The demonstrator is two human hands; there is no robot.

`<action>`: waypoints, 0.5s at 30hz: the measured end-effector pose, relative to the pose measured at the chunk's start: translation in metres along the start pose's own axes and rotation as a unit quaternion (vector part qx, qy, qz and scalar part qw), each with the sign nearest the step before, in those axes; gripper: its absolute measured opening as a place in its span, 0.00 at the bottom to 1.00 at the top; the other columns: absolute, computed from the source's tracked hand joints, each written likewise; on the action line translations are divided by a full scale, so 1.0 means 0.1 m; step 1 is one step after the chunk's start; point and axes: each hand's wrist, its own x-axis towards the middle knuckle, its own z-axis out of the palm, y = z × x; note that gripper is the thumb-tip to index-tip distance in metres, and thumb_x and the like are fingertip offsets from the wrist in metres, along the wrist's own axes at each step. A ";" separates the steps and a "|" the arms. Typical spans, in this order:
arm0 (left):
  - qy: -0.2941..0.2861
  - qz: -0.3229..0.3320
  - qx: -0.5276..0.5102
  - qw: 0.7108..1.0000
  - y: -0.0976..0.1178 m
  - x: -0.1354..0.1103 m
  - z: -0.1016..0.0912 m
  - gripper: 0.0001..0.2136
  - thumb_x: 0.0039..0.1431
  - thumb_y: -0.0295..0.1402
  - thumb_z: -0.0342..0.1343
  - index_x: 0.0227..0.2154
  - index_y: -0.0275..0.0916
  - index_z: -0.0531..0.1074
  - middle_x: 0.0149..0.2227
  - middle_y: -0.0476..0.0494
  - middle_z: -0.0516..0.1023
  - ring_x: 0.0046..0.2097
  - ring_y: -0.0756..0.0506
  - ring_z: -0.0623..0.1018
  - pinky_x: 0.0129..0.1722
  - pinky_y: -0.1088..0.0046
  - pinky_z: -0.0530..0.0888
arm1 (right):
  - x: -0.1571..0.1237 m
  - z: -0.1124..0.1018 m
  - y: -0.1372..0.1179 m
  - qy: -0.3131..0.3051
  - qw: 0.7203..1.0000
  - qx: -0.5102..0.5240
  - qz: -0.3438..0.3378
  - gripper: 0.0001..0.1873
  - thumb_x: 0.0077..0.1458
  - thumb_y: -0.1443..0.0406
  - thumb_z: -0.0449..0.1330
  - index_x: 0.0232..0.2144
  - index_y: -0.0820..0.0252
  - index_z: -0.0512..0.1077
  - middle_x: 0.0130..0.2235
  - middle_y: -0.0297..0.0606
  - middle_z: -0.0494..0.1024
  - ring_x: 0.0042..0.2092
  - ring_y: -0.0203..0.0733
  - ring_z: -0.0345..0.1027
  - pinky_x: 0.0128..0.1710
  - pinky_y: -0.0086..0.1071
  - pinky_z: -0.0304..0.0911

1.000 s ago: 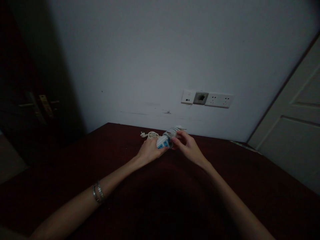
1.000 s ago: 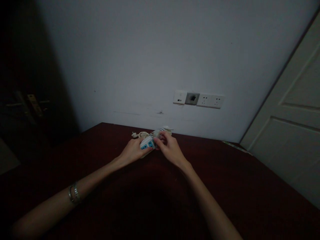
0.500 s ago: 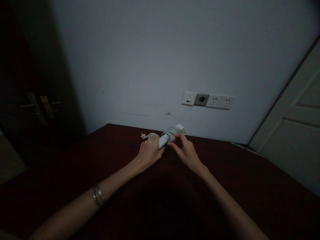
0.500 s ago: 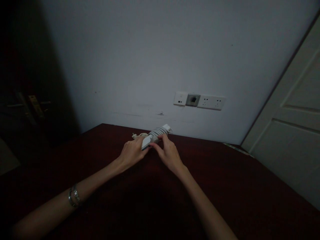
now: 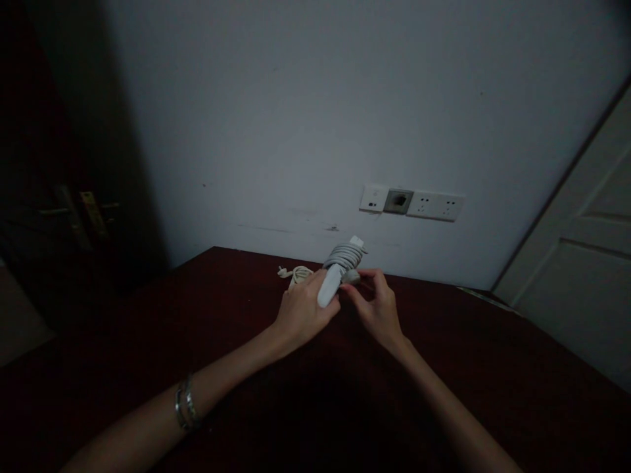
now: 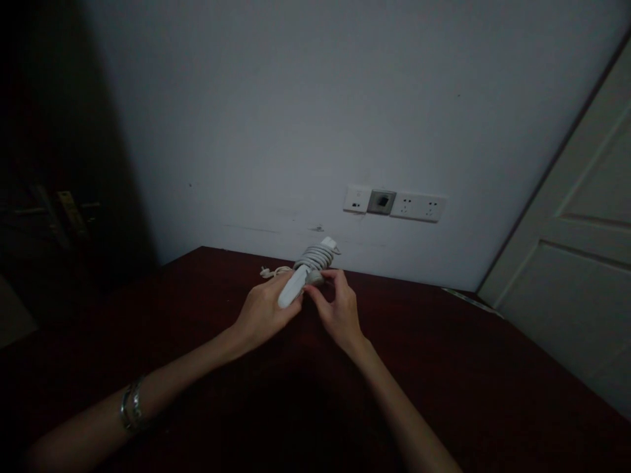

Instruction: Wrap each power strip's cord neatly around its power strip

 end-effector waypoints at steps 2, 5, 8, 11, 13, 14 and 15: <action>0.012 -0.003 -0.088 0.996 0.00 0.00 0.03 0.18 0.54 0.31 0.54 0.50 0.39 0.67 0.41 0.44 0.76 0.38 0.46 0.76 0.38 0.69 0.72 | 0.02 -0.02 -0.04 0.013 1.000 0.002 -0.006 0.13 0.51 0.62 0.62 0.38 0.56 0.64 0.36 0.37 0.74 0.38 0.41 0.71 0.40 0.38 0.68; 0.050 -0.002 -0.182 0.982 -0.01 0.01 0.08 0.22 0.53 0.28 0.55 0.52 0.39 0.66 0.45 0.43 0.76 0.43 0.46 0.75 0.44 0.68 0.72 | 0.05 -0.04 -0.12 0.029 0.999 0.013 -0.016 0.13 0.50 0.63 0.63 0.38 0.56 0.64 0.36 0.36 0.73 0.39 0.41 0.71 0.41 0.37 0.68; 0.091 0.006 -0.222 0.971 -0.05 0.03 0.09 0.22 0.51 0.26 0.55 0.52 0.38 0.67 0.51 0.41 0.72 0.51 0.44 0.72 0.52 0.64 0.67 | 0.07 -0.03 -0.20 0.033 0.999 0.041 -0.010 0.12 0.50 0.62 0.63 0.35 0.56 0.64 0.34 0.34 0.73 0.37 0.40 0.70 0.39 0.36 0.68; 0.106 0.025 -0.227 0.968 -0.11 0.03 0.10 0.22 0.51 0.26 0.55 0.52 0.37 0.67 0.52 0.39 0.71 0.54 0.43 0.70 0.56 0.61 0.64 | 0.07 -0.02 -0.24 0.031 0.999 0.030 -0.009 0.12 0.49 0.62 0.64 0.33 0.56 0.64 0.33 0.34 0.72 0.37 0.40 0.69 0.39 0.37 0.67; 0.115 0.046 -0.209 0.970 -0.15 0.03 0.12 0.23 0.52 0.26 0.55 0.53 0.38 0.66 0.53 0.39 0.70 0.55 0.43 0.69 0.56 0.60 0.64 | 0.07 -0.02 -0.23 0.027 0.999 0.018 -0.008 0.12 0.48 0.62 0.64 0.33 0.56 0.64 0.33 0.34 0.72 0.37 0.41 0.69 0.41 0.38 0.67; 0.124 0.059 -0.194 0.971 -0.17 0.02 0.13 0.23 0.53 0.26 0.54 0.54 0.38 0.65 0.54 0.38 0.70 0.55 0.42 0.69 0.56 0.59 0.64 | 0.07 -0.03 -0.22 0.023 1.000 0.015 -0.007 0.13 0.48 0.62 0.64 0.33 0.56 0.64 0.34 0.35 0.72 0.37 0.41 0.70 0.41 0.39 0.67; 0.135 0.073 -0.174 0.973 -0.19 0.02 0.14 0.23 0.53 0.26 0.54 0.54 0.39 0.64 0.54 0.37 0.69 0.56 0.41 0.68 0.56 0.58 0.64 | 0.07 -0.03 -0.21 0.020 1.000 0.015 -0.006 0.13 0.48 0.62 0.64 0.34 0.56 0.65 0.34 0.35 0.73 0.38 0.41 0.70 0.42 0.39 0.67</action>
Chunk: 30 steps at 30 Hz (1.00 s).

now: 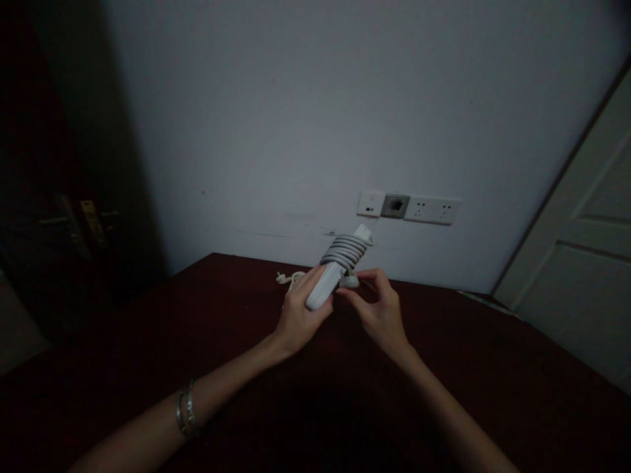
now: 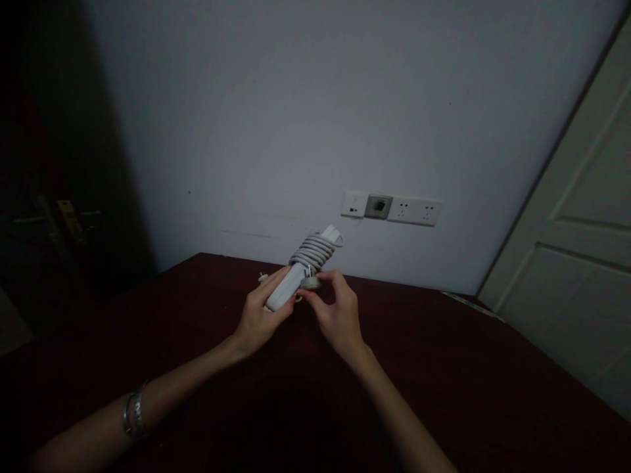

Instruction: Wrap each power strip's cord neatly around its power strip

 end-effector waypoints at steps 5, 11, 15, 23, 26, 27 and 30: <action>0.029 0.081 0.075 0.993 -0.06 -0.03 0.01 0.27 0.55 0.26 0.54 0.58 0.40 0.58 0.56 0.35 0.66 0.57 0.40 0.66 0.56 0.55 0.63 | -0.02 0.02 -0.02 0.007 1.000 0.004 -0.012 0.13 0.48 0.63 0.64 0.36 0.56 0.66 0.36 0.36 0.74 0.39 0.41 0.71 0.43 0.39 0.68; 0.040 0.103 0.075 0.991 -0.06 -0.07 0.04 0.27 0.55 0.27 0.54 0.59 0.41 0.57 0.57 0.34 0.65 0.57 0.40 0.66 0.56 0.56 0.64 | -0.04 0.07 -0.08 0.060 0.998 0.003 -0.018 0.13 0.47 0.64 0.65 0.35 0.56 0.65 0.36 0.35 0.73 0.39 0.40 0.71 0.42 0.38 0.69; 0.053 0.107 0.073 0.990 -0.07 -0.10 0.05 0.28 0.55 0.27 0.54 0.59 0.41 0.56 0.57 0.34 0.64 0.58 0.40 0.66 0.56 0.56 0.64 | -0.05 0.08 -0.07 0.056 0.998 0.025 -0.001 0.15 0.47 0.64 0.65 0.36 0.56 0.65 0.37 0.36 0.73 0.39 0.40 0.71 0.40 0.38 0.69; 0.070 0.049 0.023 0.996 0.06 -0.13 0.07 0.26 0.54 0.27 0.55 0.57 0.40 0.60 0.56 0.35 0.66 0.57 0.40 0.67 0.56 0.56 0.64 | 0.01 0.00 -0.10 0.054 0.998 0.014 0.003 0.19 0.42 0.63 0.68 0.36 0.55 0.65 0.38 0.35 0.71 0.41 0.42 0.68 0.46 0.42 0.65; 0.077 0.004 -0.027 0.997 0.16 -0.17 0.11 0.23 0.54 0.29 0.56 0.54 0.39 0.64 0.55 0.36 0.68 0.56 0.41 0.68 0.57 0.57 0.64 | 0.05 -0.01 -0.07 0.068 0.995 0.057 0.050 0.33 0.35 0.62 0.70 0.44 0.52 0.61 0.47 0.39 0.67 0.47 0.44 0.66 0.47 0.42 0.66; 0.076 -0.007 -0.041 0.996 0.18 -0.18 0.13 0.23 0.54 0.29 0.56 0.54 0.39 0.64 0.55 0.37 0.68 0.56 0.41 0.68 0.57 0.58 0.64 | 0.05 0.00 -0.06 0.065 0.992 0.080 0.069 0.38 0.35 0.62 0.70 0.48 0.51 0.58 0.50 0.41 0.64 0.49 0.45 0.65 0.46 0.42 0.66; 0.079 -0.027 -0.068 0.994 0.22 -0.23 0.17 0.22 0.54 0.30 0.56 0.54 0.38 0.65 0.55 0.37 0.68 0.57 0.41 0.67 0.57 0.59 0.64 | 0.07 0.06 -0.04 0.017 0.981 0.162 0.101 0.47 0.37 0.59 0.68 0.56 0.49 0.48 0.56 0.47 0.60 0.50 0.48 0.66 0.43 0.42 0.68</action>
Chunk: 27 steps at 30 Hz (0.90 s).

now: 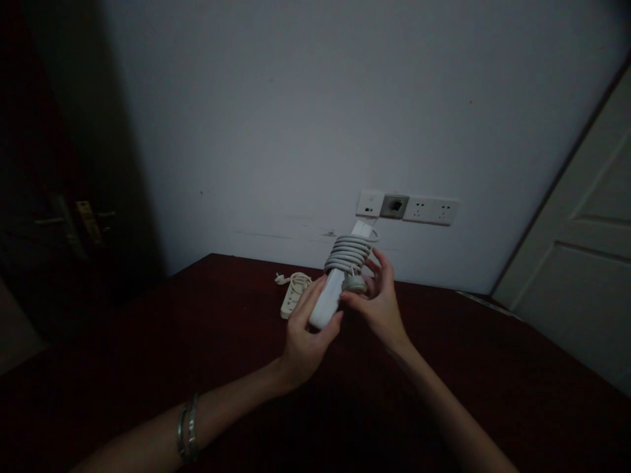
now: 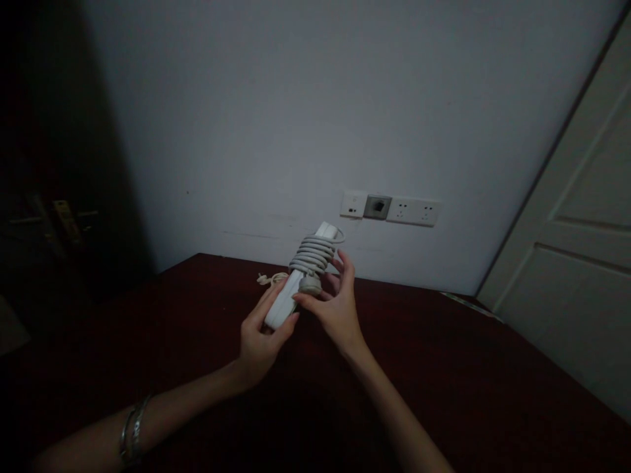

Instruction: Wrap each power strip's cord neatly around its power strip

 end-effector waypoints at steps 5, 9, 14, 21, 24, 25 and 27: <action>-0.017 0.000 -0.012 1.000 0.00 -0.13 0.04 0.26 0.55 0.30 0.55 0.57 0.38 0.60 0.57 0.36 0.65 0.58 0.41 0.65 0.58 0.60 0.64 | 0.00 0.05 -0.04 -0.085 0.993 0.078 0.027 0.59 0.40 0.57 0.65 0.62 0.49 0.28 0.51 0.47 0.69 0.47 0.50 0.71 0.40 0.43 0.70; -0.056 0.041 -0.009 0.998 0.03 -0.10 0.00 0.27 0.55 0.32 0.55 0.59 0.38 0.57 0.56 0.35 0.66 0.57 0.40 0.67 0.56 0.59 0.65 | 0.01 -0.01 -0.14 -0.084 0.995 0.059 0.011 0.59 0.40 0.57 0.66 0.63 0.48 0.31 0.51 0.46 0.69 0.47 0.50 0.70 0.37 0.41 0.71; -0.089 0.083 -0.004 0.992 0.11 0.15 -0.15 0.14 0.60 0.32 0.47 0.47 0.37 0.70 0.46 0.37 0.74 0.50 0.41 0.72 0.50 0.57 0.68 | 0.03 -0.09 -0.24 -0.104 0.993 0.004 -0.046 0.60 0.37 0.53 0.68 0.62 0.42 0.34 0.55 0.44 0.63 0.49 0.49 0.68 0.42 0.43 0.71; -0.085 0.000 -0.102 0.991 0.19 0.31 -0.26 0.15 0.54 0.32 0.57 0.45 0.38 0.67 0.43 0.39 0.71 0.43 0.46 0.73 0.35 0.73 0.76 | -0.02 -0.07 -0.40 -0.120 0.991 -0.007 -0.062 0.60 0.35 0.58 0.70 0.62 0.41 0.37 0.58 0.43 0.60 0.52 0.50 0.65 0.45 0.44 0.70; -0.122 0.018 -0.143 0.982 0.16 0.36 -0.32 0.20 0.53 0.34 0.58 0.49 0.40 0.65 0.48 0.37 0.66 0.47 0.43 0.71 0.39 0.69 0.76 | -0.05 -0.05 -0.46 -0.114 0.991 -0.021 -0.066 0.59 0.36 0.59 0.70 0.62 0.41 0.37 0.59 0.43 0.58 0.54 0.51 0.64 0.46 0.45 0.69; -0.138 0.029 -0.149 0.979 0.14 0.39 -0.34 0.22 0.52 0.35 0.59 0.50 0.40 0.65 0.50 0.37 0.64 0.49 0.42 0.70 0.41 0.67 0.76 | -0.06 -0.04 -0.48 -0.109 0.991 -0.027 -0.070 0.59 0.36 0.60 0.70 0.62 0.41 0.38 0.59 0.43 0.58 0.54 0.51 0.63 0.46 0.46 0.69; -0.172 0.052 -0.152 0.972 0.11 0.43 -0.39 0.26 0.49 0.37 0.62 0.52 0.41 0.64 0.54 0.35 0.61 0.53 0.39 0.68 0.43 0.64 0.76 | -0.07 -0.03 -0.50 -0.102 0.991 -0.034 -0.084 0.58 0.36 0.61 0.71 0.61 0.41 0.40 0.59 0.43 0.59 0.55 0.52 0.62 0.47 0.46 0.68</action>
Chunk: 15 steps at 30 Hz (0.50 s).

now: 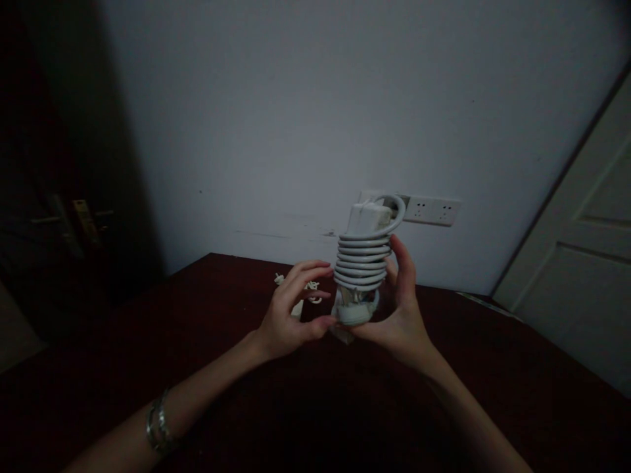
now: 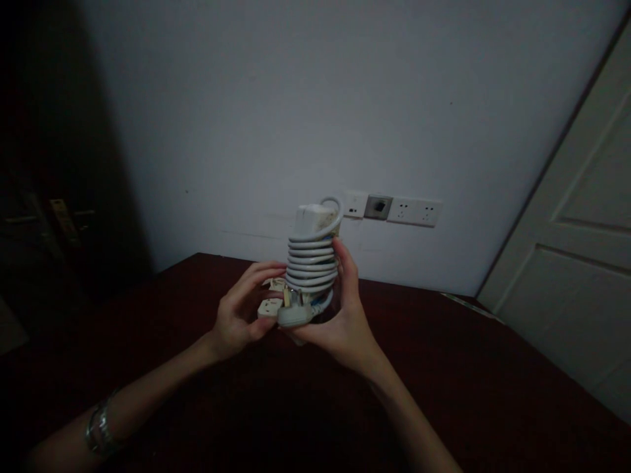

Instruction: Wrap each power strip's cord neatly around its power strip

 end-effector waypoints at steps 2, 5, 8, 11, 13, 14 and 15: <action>-0.021 0.028 0.009 0.999 0.00 0.02 -0.04 0.30 0.44 0.39 0.65 0.52 0.42 0.64 0.55 0.35 0.61 0.55 0.37 0.66 0.45 0.62 0.75 | -0.01 0.01 -0.02 0.000 1.000 -0.005 -0.013 0.57 0.36 0.62 0.71 0.61 0.41 0.40 0.59 0.42 0.59 0.55 0.52 0.62 0.48 0.46 0.68; -0.010 0.062 0.013 0.998 0.01 0.03 -0.06 0.30 0.42 0.37 0.67 0.50 0.43 0.66 0.54 0.36 0.63 0.53 0.38 0.68 0.45 0.61 0.75 | -0.02 0.03 -0.04 0.000 1.000 -0.012 -0.022 0.58 0.36 0.62 0.71 0.61 0.40 0.39 0.60 0.42 0.58 0.56 0.51 0.62 0.49 0.46 0.67; -0.006 0.059 0.012 0.998 0.03 0.02 -0.05 0.27 0.42 0.34 0.67 0.48 0.42 0.68 0.53 0.37 0.64 0.52 0.39 0.70 0.44 0.61 0.76 | -0.02 0.02 -0.04 0.001 0.999 -0.029 -0.025 0.59 0.35 0.63 0.71 0.62 0.40 0.40 0.60 0.42 0.57 0.56 0.52 0.61 0.50 0.47 0.66; -0.009 0.041 0.008 0.999 0.05 0.03 -0.04 0.28 0.40 0.31 0.68 0.48 0.43 0.68 0.53 0.38 0.64 0.53 0.39 0.69 0.45 0.61 0.76 | -0.02 -0.02 0.00 -0.009 0.998 -0.055 -0.034 0.59 0.35 0.65 0.71 0.62 0.40 0.41 0.61 0.41 0.55 0.59 0.54 0.56 0.53 0.50 0.62; -0.008 0.013 -0.012 1.000 0.06 0.03 -0.03 0.27 0.41 0.29 0.68 0.47 0.43 0.68 0.53 0.38 0.64 0.54 0.39 0.68 0.45 0.60 0.76 | -0.01 -0.06 0.03 -0.021 0.997 -0.066 -0.038 0.59 0.35 0.66 0.71 0.62 0.40 0.40 0.61 0.41 0.55 0.60 0.54 0.54 0.55 0.51 0.59; -0.008 -0.003 -0.024 1.000 0.07 0.04 -0.03 0.27 0.41 0.28 0.67 0.47 0.43 0.69 0.53 0.38 0.64 0.54 0.39 0.68 0.45 0.61 0.76 | -0.01 -0.07 0.05 -0.027 0.996 -0.071 -0.039 0.59 0.36 0.67 0.71 0.62 0.40 0.40 0.61 0.41 0.55 0.60 0.54 0.54 0.56 0.52 0.59; -0.008 -0.017 -0.034 0.999 0.07 0.04 -0.02 0.26 0.41 0.28 0.67 0.46 0.43 0.69 0.53 0.38 0.64 0.53 0.39 0.69 0.45 0.61 0.76 | -0.01 -0.09 0.05 -0.032 0.996 -0.077 -0.040 0.59 0.36 0.67 0.71 0.62 0.40 0.41 0.61 0.41 0.55 0.60 0.54 0.54 0.56 0.52 0.58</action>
